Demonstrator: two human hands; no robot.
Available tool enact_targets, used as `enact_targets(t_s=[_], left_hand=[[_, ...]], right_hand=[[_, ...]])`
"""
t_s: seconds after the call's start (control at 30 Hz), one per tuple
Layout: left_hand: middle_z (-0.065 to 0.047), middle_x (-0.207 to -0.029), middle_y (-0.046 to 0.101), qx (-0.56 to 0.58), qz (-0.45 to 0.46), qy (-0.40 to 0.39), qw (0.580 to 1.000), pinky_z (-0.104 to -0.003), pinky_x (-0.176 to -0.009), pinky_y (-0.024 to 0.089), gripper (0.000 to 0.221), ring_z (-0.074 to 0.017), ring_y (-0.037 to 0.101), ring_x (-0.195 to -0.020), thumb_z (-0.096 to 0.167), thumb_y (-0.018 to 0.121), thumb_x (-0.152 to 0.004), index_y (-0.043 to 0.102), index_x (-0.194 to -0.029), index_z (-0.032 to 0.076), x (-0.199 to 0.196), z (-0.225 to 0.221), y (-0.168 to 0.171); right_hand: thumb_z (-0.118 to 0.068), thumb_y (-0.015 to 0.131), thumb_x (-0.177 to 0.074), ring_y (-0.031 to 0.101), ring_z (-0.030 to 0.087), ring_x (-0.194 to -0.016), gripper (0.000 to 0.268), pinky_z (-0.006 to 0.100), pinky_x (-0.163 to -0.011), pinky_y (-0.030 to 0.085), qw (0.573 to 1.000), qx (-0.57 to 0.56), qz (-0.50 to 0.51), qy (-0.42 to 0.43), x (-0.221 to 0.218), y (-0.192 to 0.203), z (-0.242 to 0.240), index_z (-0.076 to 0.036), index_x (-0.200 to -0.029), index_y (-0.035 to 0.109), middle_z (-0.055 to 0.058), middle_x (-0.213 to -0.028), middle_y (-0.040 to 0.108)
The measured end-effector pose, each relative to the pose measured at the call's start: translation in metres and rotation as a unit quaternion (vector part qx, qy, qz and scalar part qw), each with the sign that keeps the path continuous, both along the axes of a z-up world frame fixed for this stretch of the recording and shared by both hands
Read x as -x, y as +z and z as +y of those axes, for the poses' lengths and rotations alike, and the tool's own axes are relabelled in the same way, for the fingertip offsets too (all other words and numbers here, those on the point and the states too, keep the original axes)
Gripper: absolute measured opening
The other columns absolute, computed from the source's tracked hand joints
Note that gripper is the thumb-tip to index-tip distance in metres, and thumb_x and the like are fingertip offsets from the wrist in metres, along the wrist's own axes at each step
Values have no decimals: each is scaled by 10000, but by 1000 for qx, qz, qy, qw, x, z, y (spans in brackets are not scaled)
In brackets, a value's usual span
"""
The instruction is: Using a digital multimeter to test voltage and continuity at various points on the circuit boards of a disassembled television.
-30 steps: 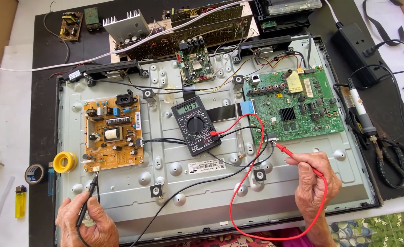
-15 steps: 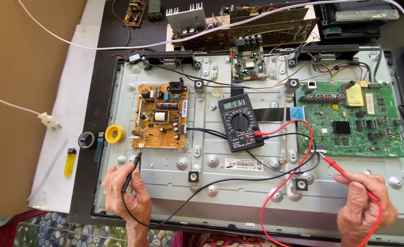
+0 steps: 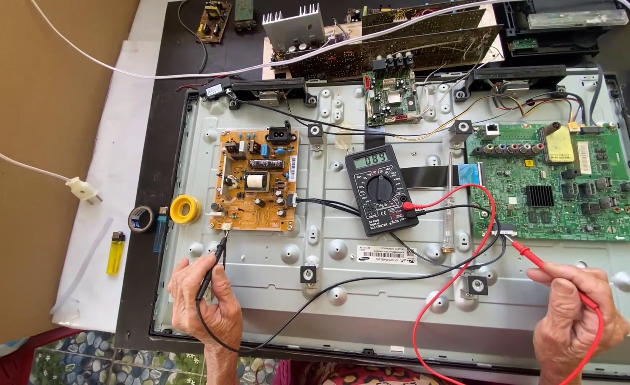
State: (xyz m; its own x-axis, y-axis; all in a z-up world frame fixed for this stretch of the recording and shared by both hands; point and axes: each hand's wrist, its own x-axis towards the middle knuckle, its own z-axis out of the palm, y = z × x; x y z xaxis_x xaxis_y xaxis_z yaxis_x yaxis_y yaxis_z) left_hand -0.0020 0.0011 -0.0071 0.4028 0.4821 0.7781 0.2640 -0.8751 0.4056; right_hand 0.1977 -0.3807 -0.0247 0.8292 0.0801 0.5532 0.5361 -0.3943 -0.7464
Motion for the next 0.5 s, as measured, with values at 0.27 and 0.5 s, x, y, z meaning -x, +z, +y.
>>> enact_targets(t_s=[0.27,0.5], left_hand=[[-147,-1040,714,-2,-8,2,1000,-582,-1076,567,151,-341,699,-980,111,589,-1086,664,-1121,-15,-1,-1,2],[-158,-1037,715,-8,-13,7,1000,-585,-1068,570,160,-367,702,-984,109,581,-1087,664,-1119,-24,-3,-2,4]], right_hand=[[-12,489,-1235,593,323,-963,208,393,-954,457,1000,20,-1,-1,2,4,2,152,-1190,609,267,-955,683],[48,493,-1231,660,340,-940,164,367,-888,474,1000,11,6,0,1,3,1,160,-1184,605,275,-947,674]])
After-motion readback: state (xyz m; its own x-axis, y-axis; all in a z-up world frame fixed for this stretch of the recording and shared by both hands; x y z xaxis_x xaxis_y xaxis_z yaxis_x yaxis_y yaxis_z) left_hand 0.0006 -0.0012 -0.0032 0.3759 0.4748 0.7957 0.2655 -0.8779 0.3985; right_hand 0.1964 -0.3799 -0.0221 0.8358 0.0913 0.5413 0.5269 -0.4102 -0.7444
